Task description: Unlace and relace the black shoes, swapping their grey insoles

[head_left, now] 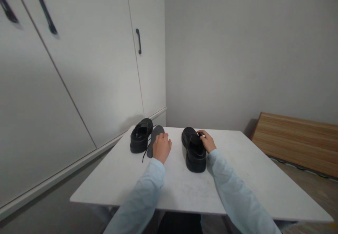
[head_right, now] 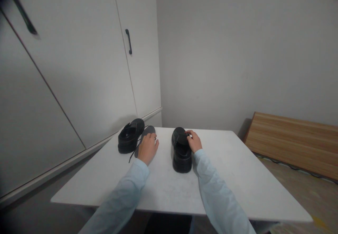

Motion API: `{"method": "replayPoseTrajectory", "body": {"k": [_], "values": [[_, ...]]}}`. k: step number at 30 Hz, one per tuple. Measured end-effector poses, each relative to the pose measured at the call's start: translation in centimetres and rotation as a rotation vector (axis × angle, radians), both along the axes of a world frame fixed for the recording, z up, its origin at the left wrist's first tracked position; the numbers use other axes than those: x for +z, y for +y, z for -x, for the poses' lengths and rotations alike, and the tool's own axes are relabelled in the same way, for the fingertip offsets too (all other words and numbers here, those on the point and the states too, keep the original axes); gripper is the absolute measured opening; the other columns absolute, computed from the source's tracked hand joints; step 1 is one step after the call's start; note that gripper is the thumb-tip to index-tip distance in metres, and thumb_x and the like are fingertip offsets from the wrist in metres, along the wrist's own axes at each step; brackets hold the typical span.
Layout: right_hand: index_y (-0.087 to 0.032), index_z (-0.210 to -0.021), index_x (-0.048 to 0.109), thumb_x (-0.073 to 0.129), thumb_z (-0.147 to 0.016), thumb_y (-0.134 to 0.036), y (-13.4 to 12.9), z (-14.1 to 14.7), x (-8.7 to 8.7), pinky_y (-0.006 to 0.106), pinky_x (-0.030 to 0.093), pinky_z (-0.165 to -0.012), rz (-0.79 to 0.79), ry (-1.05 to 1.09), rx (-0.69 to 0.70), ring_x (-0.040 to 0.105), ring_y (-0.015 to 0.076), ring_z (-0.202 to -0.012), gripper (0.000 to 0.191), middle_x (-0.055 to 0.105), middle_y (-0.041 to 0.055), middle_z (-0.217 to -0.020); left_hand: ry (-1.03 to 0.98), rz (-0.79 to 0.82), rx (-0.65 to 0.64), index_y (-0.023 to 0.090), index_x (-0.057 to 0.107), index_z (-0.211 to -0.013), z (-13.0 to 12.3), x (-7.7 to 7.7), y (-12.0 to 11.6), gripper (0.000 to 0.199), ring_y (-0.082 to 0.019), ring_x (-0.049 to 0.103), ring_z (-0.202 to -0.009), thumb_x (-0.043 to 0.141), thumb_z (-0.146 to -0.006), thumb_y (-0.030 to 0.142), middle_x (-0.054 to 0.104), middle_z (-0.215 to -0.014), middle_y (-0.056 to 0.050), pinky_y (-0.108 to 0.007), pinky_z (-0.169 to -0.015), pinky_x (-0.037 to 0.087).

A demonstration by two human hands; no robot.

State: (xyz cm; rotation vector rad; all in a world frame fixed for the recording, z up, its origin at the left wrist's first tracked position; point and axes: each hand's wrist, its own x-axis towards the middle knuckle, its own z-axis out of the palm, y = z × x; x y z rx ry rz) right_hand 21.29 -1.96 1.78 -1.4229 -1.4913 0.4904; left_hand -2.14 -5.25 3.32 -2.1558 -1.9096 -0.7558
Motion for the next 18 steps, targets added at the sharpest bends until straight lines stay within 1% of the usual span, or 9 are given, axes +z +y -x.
{"method": "replayPoseTrajectory", "body": {"k": [4, 8, 13, 18], "values": [[-0.021, -0.089, 0.061, 0.041, -0.059, -0.024, 0.2, 0.1, -0.4, 0.036, 0.042, -0.083, -0.042, 0.096, 0.033, 0.055, 0.0223, -0.091, 0.036, 0.062, 0.0050, -0.097, 0.021, 0.100, 0.130, 0.016, 0.054, -0.105, 0.8, -0.2, 0.3, 0.024, -0.026, 0.053, -0.100, 0.047, -0.085, 0.028, 0.055, -0.106, -0.013, -0.034, -0.079, 0.045], [-0.022, -0.089, 0.061, 0.042, -0.059, -0.026, 0.4, 0.1, -0.7, 0.037, 0.042, -0.085, -0.049, 0.131, 0.057, 0.053, 0.0239, -0.096, 0.036, 0.060, 0.0058, -0.097, 0.011, 0.178, 0.237, 0.014, 0.052, -0.109, 1.7, -0.2, 0.4, 0.029, -0.031, 0.055, -0.100, 0.046, -0.085, 0.030, 0.055, -0.109, -0.016, -0.037, -0.074, 0.047], [-0.022, -0.089, 0.059, 0.044, -0.058, -0.026, 0.7, 0.2, -0.9, 0.038, 0.041, -0.085, -0.046, 0.157, 0.072, 0.051, 0.0244, -0.100, 0.035, 0.059, 0.0061, -0.100, -0.004, 0.248, 0.262, 0.013, 0.051, -0.110, 2.7, -0.4, 0.7, 0.029, -0.031, 0.059, -0.096, 0.043, -0.086, 0.027, 0.057, -0.107, -0.017, -0.037, -0.073, 0.047], [-0.023, -0.091, 0.059, 0.046, -0.059, -0.024, 0.9, 0.3, -1.3, 0.037, 0.042, -0.086, -0.051, 0.160, 0.081, 0.050, 0.0240, -0.103, 0.034, 0.057, 0.0058, -0.102, 0.031, 0.303, 0.258, 0.012, 0.050, -0.112, 2.9, -1.1, 0.9, 0.032, -0.033, 0.057, -0.101, 0.052, -0.082, 0.022, 0.059, -0.107, -0.019, -0.040, -0.075, 0.046]]}}
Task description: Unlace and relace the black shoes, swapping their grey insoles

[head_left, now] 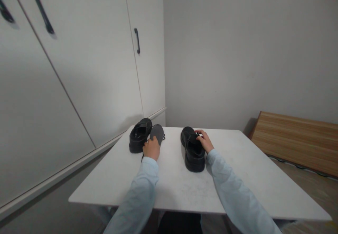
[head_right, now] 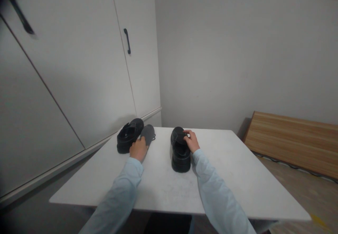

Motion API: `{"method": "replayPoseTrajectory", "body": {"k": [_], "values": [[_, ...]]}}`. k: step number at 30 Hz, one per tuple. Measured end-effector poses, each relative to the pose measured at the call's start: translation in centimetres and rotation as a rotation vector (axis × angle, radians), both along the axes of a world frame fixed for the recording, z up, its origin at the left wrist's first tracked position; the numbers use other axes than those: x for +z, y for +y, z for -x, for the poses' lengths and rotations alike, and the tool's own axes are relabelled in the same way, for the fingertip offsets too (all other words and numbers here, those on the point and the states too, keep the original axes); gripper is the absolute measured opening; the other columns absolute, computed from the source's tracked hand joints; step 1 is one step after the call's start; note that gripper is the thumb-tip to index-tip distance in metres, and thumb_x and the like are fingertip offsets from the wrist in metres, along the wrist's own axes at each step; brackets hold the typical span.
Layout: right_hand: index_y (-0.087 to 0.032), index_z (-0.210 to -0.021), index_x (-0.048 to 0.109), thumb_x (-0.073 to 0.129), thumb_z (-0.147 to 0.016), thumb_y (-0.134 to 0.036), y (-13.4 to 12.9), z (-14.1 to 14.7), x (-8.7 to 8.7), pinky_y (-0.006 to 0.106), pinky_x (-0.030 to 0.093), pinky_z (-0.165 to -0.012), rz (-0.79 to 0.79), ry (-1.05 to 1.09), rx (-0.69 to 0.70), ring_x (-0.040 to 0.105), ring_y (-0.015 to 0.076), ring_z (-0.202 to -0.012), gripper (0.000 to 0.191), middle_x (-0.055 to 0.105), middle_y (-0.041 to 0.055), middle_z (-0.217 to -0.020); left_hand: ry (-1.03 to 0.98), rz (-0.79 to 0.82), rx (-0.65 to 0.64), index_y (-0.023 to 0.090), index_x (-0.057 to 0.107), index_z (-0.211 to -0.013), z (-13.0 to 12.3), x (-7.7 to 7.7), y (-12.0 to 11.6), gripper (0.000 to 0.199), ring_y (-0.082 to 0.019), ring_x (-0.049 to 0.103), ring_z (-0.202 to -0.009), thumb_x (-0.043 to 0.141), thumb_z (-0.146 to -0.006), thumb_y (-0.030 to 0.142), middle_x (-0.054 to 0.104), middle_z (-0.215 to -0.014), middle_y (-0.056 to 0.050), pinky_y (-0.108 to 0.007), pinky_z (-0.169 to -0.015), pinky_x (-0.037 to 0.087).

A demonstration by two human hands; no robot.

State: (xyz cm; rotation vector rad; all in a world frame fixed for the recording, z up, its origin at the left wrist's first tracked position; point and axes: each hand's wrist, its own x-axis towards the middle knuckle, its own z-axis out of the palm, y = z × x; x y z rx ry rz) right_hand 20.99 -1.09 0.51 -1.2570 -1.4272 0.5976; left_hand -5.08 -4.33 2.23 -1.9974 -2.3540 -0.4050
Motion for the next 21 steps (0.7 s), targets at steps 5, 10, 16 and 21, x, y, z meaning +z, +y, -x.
{"method": "replayPoseTrajectory", "body": {"k": [5, 10, 16, 21], "values": [[-0.023, -0.095, 0.059, 0.047, -0.059, -0.023, -0.1, 0.2, -0.2, 0.037, 0.042, -0.087, 0.014, -0.036, 0.008, 0.050, 0.0225, -0.101, 0.037, 0.054, 0.0042, -0.102, 0.044, -0.034, 0.015, 0.013, 0.049, -0.113, -0.2, 0.0, -0.2, 0.036, -0.033, 0.052, -0.106, 0.057, -0.079, 0.022, 0.061, -0.104, -0.018, -0.041, -0.079, 0.043], [-0.023, -0.096, 0.059, 0.048, -0.060, -0.024, -0.3, 0.5, 0.0, 0.038, 0.041, -0.087, -0.006, -0.080, 0.007, 0.050, 0.0226, -0.101, 0.037, 0.055, 0.0040, -0.100, 0.063, -0.081, 0.014, 0.015, 0.051, -0.113, -0.3, 0.5, -0.5, 0.030, -0.030, 0.053, -0.104, 0.050, -0.082, 0.018, 0.056, -0.111, -0.017, -0.036, -0.075, 0.046], [-0.023, -0.095, 0.060, 0.048, -0.065, -0.027, -0.5, 0.5, 0.2, 0.039, 0.042, -0.088, -0.032, -0.133, 0.010, 0.051, 0.0227, -0.099, 0.032, 0.056, 0.0051, -0.099, -0.081, -0.213, -0.023, 0.021, 0.043, -0.123, -0.2, 1.0, -0.4, 0.042, -0.026, 0.061, -0.093, 0.036, -0.084, 0.007, 0.060, -0.102, -0.012, -0.033, -0.069, 0.048], [-0.022, -0.092, 0.063, 0.050, -0.069, -0.029, -0.6, 0.5, 0.5, 0.041, 0.041, -0.092, -0.093, -0.176, -0.017, 0.053, 0.0229, -0.099, 0.027, 0.058, 0.0062, -0.099, -0.338, -0.396, -0.092, 0.021, 0.043, -0.122, -0.2, 1.3, 0.0, 0.041, -0.023, 0.062, -0.094, 0.045, -0.082, 0.010, 0.063, -0.102, -0.010, -0.033, -0.076, 0.048]]}}
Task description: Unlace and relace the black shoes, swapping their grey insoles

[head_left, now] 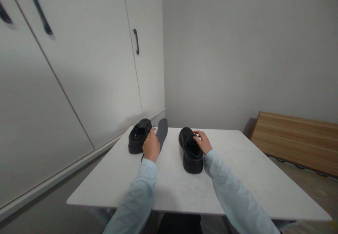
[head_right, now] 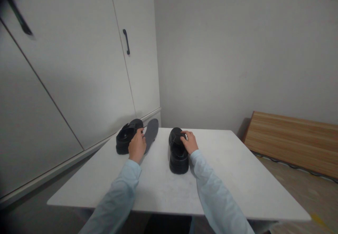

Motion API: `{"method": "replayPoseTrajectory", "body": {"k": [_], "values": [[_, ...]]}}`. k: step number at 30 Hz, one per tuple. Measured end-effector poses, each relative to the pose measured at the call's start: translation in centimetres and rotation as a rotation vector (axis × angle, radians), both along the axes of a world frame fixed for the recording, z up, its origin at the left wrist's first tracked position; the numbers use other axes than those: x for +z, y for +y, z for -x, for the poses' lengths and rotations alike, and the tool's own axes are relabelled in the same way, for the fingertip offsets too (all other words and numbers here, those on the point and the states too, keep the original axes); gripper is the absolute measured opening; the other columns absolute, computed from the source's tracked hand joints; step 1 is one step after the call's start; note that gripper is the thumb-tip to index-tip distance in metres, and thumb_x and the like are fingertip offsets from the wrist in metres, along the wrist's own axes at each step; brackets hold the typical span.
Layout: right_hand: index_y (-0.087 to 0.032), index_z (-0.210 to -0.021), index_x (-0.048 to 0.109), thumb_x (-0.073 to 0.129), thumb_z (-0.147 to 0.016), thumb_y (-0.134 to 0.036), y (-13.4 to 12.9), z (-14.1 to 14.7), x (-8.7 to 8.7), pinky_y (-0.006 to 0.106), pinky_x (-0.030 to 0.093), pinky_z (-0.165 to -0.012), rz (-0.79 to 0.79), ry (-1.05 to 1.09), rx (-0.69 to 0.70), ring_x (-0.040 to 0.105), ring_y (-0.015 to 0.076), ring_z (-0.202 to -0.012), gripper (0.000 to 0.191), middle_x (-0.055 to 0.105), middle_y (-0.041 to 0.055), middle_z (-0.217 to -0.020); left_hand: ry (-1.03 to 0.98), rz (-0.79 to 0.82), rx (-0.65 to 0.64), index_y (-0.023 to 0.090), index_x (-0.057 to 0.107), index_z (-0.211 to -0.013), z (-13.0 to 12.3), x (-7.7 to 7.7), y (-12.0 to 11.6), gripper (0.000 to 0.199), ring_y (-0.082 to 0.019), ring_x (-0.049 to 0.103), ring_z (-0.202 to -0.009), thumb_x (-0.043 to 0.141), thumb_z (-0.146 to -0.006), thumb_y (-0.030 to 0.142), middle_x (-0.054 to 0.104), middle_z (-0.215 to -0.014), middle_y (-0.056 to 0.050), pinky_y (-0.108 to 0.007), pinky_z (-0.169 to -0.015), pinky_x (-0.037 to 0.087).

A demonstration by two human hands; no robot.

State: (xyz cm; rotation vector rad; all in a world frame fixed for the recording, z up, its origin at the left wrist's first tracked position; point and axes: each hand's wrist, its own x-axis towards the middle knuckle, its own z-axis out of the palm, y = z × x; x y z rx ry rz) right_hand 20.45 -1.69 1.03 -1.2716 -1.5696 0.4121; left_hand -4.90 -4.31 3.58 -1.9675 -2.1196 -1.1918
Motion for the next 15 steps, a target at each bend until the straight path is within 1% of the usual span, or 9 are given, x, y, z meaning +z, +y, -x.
{"method": "replayPoseTrajectory", "body": {"k": [3, 5, 7, 10, 13, 15], "values": [[-0.021, -0.091, 0.063, 0.051, -0.071, -0.032, -0.3, 0.1, 0.4, 0.042, 0.042, -0.088, -0.031, 0.007, -0.038, 0.054, 0.0232, -0.097, 0.026, 0.060, 0.0070, -0.100, -0.203, -0.114, -0.113, 0.019, 0.045, -0.117, -0.2, 0.3, 0.4, 0.038, -0.020, 0.063, -0.090, 0.048, -0.080, 0.010, 0.064, -0.098, -0.009, -0.033, -0.080, 0.048], [-0.021, -0.092, 0.062, 0.052, -0.072, -0.035, -0.5, 0.3, 0.7, 0.042, 0.044, -0.085, -0.014, 0.050, -0.040, 0.056, 0.0228, -0.094, 0.026, 0.062, 0.0070, -0.101, -0.372, -0.119, -0.217, 0.018, 0.046, -0.115, -0.4, 0.4, 0.6, 0.035, -0.017, 0.064, -0.079, 0.050, -0.080, 0.013, 0.063, -0.096, -0.008, -0.031, -0.077, 0.049], [-0.021, -0.095, 0.060, 0.053, -0.073, -0.037, -0.8, 0.5, 1.1, 0.042, 0.045, -0.083, 0.012, 0.116, -0.006, 0.058, 0.0229, -0.094, 0.028, 0.063, 0.0073, -0.101, -0.557, -0.072, -0.328, 0.017, 0.046, -0.113, -0.7, 0.4, 0.7, 0.035, -0.014, 0.063, -0.072, 0.052, -0.079, 0.017, 0.062, -0.096, -0.007, -0.029, -0.072, 0.051], [-0.022, -0.106, 0.055, 0.056, -0.075, -0.038, -1.4, 0.8, 1.6, 0.043, 0.045, -0.086, 0.026, 0.226, 0.089, 0.059, 0.0233, -0.100, 0.035, 0.065, 0.0081, -0.103, -0.787, 0.008, -0.459, 0.017, 0.045, -0.112, -1.4, 0.4, 0.5, 0.039, -0.013, 0.063, -0.075, 0.057, -0.075, 0.023, 0.061, -0.096, -0.007, -0.028, -0.072, 0.051], [-0.024, -0.119, 0.048, 0.057, -0.077, -0.038, -1.8, 1.1, 2.1, 0.042, 0.043, -0.091, 0.010, 0.324, 0.191, 0.058, 0.0225, -0.106, 0.045, 0.066, 0.0087, -0.107, -0.919, 0.076, -0.576, 0.018, 0.045, -0.113, -2.3, 0.3, -0.1, 0.046, -0.013, 0.063, -0.077, 0.063, -0.071, 0.028, 0.060, -0.096, -0.006, -0.027, -0.073, 0.051], [-0.025, -0.123, 0.047, 0.058, -0.078, -0.038, -1.9, 1.2, 2.4, 0.041, 0.043, -0.093, -0.003, 0.356, 0.248, 0.058, 0.0218, -0.108, 0.048, 0.066, 0.0084, -0.109, -0.974, 0.129, -0.671, 0.019, 0.044, -0.113, -2.9, 0.3, -0.6, 0.050, -0.012, 0.063, -0.076, 0.066, -0.070, 0.031, 0.059, -0.095, -0.004, -0.027, -0.072, 0.051]]}}
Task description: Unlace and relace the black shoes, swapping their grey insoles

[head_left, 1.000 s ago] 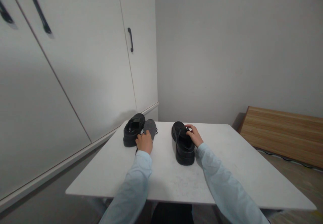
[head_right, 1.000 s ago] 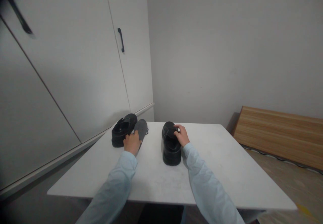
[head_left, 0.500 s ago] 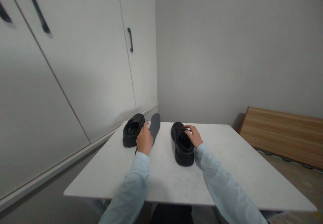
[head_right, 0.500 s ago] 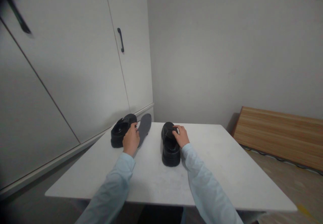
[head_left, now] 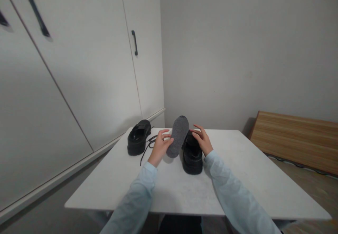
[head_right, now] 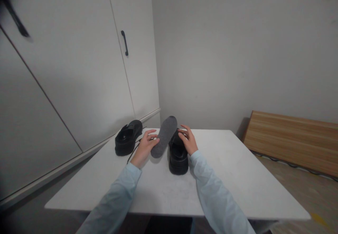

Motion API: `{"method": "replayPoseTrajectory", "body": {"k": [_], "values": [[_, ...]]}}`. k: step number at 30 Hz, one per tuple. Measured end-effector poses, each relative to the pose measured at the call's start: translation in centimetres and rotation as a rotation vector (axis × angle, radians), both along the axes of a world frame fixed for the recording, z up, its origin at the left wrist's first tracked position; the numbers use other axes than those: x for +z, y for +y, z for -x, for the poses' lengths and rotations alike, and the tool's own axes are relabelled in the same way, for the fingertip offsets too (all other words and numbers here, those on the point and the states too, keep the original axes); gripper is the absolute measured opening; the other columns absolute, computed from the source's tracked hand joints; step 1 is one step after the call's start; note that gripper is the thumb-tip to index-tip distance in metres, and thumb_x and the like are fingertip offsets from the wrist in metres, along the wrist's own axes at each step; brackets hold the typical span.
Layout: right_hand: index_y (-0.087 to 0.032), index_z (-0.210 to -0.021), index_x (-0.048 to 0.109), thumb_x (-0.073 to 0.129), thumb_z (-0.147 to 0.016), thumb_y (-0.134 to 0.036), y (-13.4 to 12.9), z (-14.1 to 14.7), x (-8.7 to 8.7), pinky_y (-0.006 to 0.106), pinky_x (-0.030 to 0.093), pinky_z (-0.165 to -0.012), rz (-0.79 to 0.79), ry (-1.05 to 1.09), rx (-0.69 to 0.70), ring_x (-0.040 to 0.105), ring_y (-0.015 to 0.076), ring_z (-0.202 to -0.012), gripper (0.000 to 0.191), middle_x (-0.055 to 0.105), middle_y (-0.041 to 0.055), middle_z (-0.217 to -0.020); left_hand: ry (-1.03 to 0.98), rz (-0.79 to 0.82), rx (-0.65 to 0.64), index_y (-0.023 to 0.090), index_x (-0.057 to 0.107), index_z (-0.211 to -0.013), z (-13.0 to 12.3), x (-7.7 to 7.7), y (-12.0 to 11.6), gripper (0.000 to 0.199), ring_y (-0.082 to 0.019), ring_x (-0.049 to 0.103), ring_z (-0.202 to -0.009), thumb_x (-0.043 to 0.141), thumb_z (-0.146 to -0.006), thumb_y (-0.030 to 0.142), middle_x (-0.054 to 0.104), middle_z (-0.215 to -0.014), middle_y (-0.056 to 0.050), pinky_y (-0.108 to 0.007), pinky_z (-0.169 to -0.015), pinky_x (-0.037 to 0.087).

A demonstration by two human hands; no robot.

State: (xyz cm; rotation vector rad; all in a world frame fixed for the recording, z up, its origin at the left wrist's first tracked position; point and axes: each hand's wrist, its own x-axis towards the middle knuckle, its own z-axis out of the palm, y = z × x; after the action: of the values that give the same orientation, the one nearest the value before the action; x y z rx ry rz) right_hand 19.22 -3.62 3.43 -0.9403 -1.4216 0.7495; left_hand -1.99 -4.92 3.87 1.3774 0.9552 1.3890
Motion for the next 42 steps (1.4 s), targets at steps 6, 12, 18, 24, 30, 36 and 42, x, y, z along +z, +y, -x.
{"method": "replayPoseTrajectory", "body": {"k": [6, 12, 18, 24, 30, 36, 42], "values": [[-0.022, -0.100, 0.066, 0.059, -0.077, -0.041, -0.1, 0.1, 0.1, 0.039, 0.042, -0.094, -0.021, -0.103, -0.002, 0.058, 0.0228, -0.105, 0.031, 0.066, 0.0065, -0.110, 0.010, 0.066, -0.333, 0.023, 0.037, -0.122, -1.2, 0.2, -1.5, 0.066, -0.010, 0.062, -0.070, 0.072, -0.067, 0.031, 0.056, -0.099, -0.003, -0.025, -0.067, 0.051], [-0.022, -0.091, 0.071, 0.059, -0.078, -0.039, -0.8, 0.1, 0.6, 0.040, 0.041, -0.094, -0.058, -0.168, 0.032, 0.060, 0.0229, -0.099, 0.025, 0.070, 0.0054, -0.098, 0.072, 0.098, -0.284, 0.024, 0.033, -0.127, -1.3, 0.7, -1.8, 0.063, -0.013, 0.062, -0.075, 0.062, -0.074, 0.043, 0.056, -0.096, -0.004, -0.024, -0.059, 0.051], [-0.026, -0.087, 0.074, 0.057, -0.080, -0.038, -1.9, 0.5, 1.3, 0.052, 0.021, -0.107, -0.092, -0.368, 0.053, 0.045, 0.0279, -0.121, 0.021, 0.066, 0.0069, -0.107, 0.079, -0.083, 0.014, 0.022, 0.032, -0.132, -0.6, 0.8, -0.7, 0.059, -0.018, 0.059, -0.101, 0.055, -0.081, 0.041, 0.056, -0.117, -0.012, -0.031, -0.079, 0.052], [-0.031, -0.088, 0.073, 0.050, -0.085, -0.037, -2.4, 0.5, 1.7, 0.060, -0.008, -0.106, -0.065, -0.471, 0.181, 0.042, 0.0285, -0.124, 0.024, 0.070, 0.0041, -0.097, 0.290, -0.256, 0.117, 0.026, 0.043, -0.130, -0.3, 0.7, -0.3, 0.047, -0.020, 0.045, -0.124, 0.051, -0.084, 0.031, 0.046, -0.137, -0.009, -0.036, -0.096, 0.043], [-0.032, -0.089, 0.073, 0.048, -0.087, -0.035, -2.8, 0.7, 2.4, 0.062, -0.011, -0.104, -0.048, -0.558, 0.289, 0.042, 0.0283, -0.124, 0.025, 0.071, 0.0026, -0.092, 0.294, -0.298, 0.058, 0.021, 0.050, -0.124, -0.5, 0.7, -0.1, 0.041, -0.018, 0.053, -0.115, 0.049, -0.084, 0.025, 0.054, -0.128, -0.010, -0.034, -0.094, 0.046], [-0.026, -0.115, 0.062, 0.050, -0.083, -0.030, -2.3, 0.4, 2.3, 0.051, 0.026, -0.105, -0.083, -0.400, 0.247, 0.057, 0.0238, -0.107, 0.034, 0.068, 0.0059, -0.105, 0.456, -0.281, 0.138, 0.022, 0.058, -0.112, -0.3, 0.9, -0.5, 0.035, -0.018, 0.060, -0.099, 0.052, -0.078, 0.015, 0.065, -0.104, -0.006, -0.032, -0.083, 0.051], [-0.024, -0.117, 0.056, 0.054, -0.062, -0.010, -1.0, -1.1, 1.8, 0.047, 0.033, -0.102, -0.096, -0.409, 0.070, 0.051, 0.0241, -0.116, 0.057, 0.059, 0.0060, -0.121, 0.522, -0.284, 0.083, 0.021, 0.064, -0.097, -0.2, 1.0, -0.5, 0.024, -0.017, 0.062, -0.090, 0.054, -0.076, 0.013, 0.068, -0.098, -0.003, -0.028, -0.075, 0.051]]}}
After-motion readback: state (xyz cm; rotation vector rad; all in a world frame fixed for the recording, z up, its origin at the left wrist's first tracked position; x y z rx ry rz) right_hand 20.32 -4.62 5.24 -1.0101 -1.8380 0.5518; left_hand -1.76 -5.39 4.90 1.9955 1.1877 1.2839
